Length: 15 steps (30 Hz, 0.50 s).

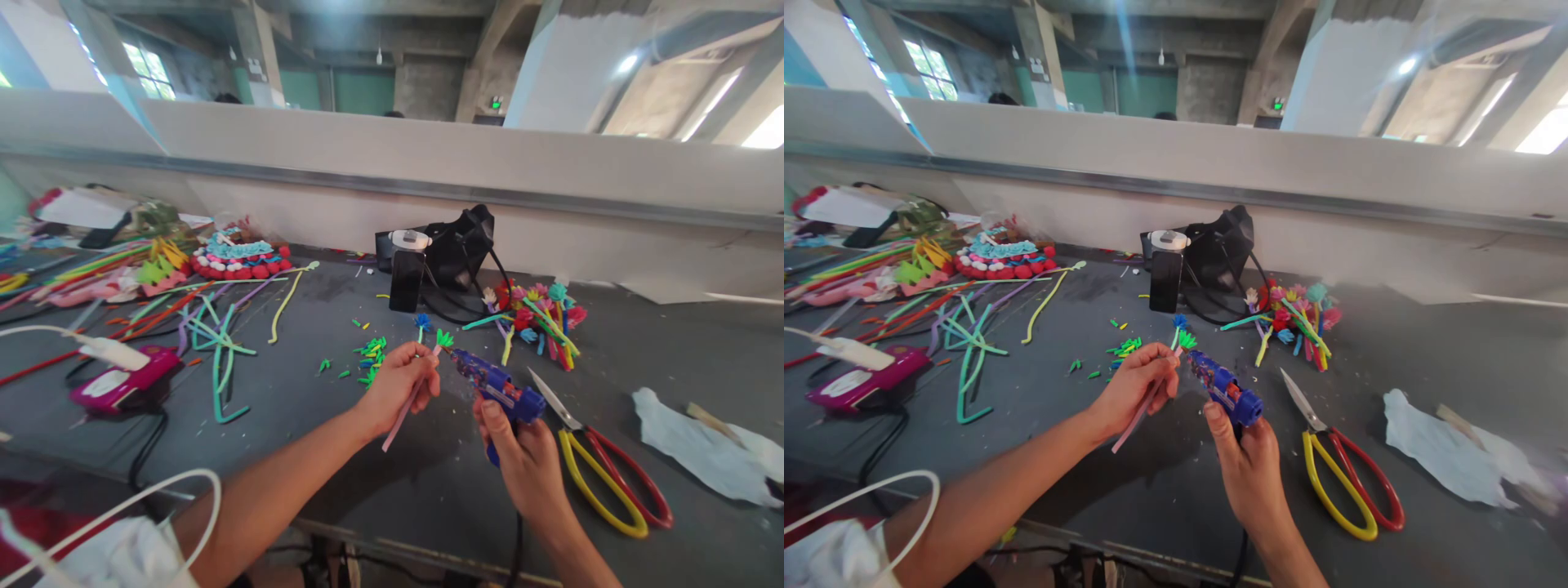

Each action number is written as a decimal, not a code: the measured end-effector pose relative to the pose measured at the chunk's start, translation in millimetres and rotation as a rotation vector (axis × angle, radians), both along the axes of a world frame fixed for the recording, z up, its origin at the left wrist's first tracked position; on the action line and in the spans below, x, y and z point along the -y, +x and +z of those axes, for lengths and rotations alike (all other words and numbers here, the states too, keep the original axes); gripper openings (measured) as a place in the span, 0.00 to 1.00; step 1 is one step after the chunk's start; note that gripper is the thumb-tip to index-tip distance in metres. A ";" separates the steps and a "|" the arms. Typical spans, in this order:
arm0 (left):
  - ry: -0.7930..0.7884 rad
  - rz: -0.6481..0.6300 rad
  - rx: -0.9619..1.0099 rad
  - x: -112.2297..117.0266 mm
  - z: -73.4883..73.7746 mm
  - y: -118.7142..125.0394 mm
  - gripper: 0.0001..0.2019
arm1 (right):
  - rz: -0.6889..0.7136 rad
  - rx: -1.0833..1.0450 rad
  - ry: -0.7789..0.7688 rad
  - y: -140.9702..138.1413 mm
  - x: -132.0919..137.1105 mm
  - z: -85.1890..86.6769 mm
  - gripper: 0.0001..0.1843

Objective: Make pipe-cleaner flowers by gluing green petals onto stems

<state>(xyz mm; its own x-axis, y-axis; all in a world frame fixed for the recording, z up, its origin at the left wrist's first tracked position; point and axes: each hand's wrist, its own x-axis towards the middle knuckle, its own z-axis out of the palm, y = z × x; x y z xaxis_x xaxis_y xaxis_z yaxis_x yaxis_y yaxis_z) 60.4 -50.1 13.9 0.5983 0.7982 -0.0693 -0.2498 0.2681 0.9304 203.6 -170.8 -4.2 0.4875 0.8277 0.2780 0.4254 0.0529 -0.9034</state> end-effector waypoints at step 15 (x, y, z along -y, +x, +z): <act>-0.004 0.001 0.009 -0.3 1.1 -0.2 0.09 | 0.005 0.060 -0.111 1.8 -2.2 1.9 0.30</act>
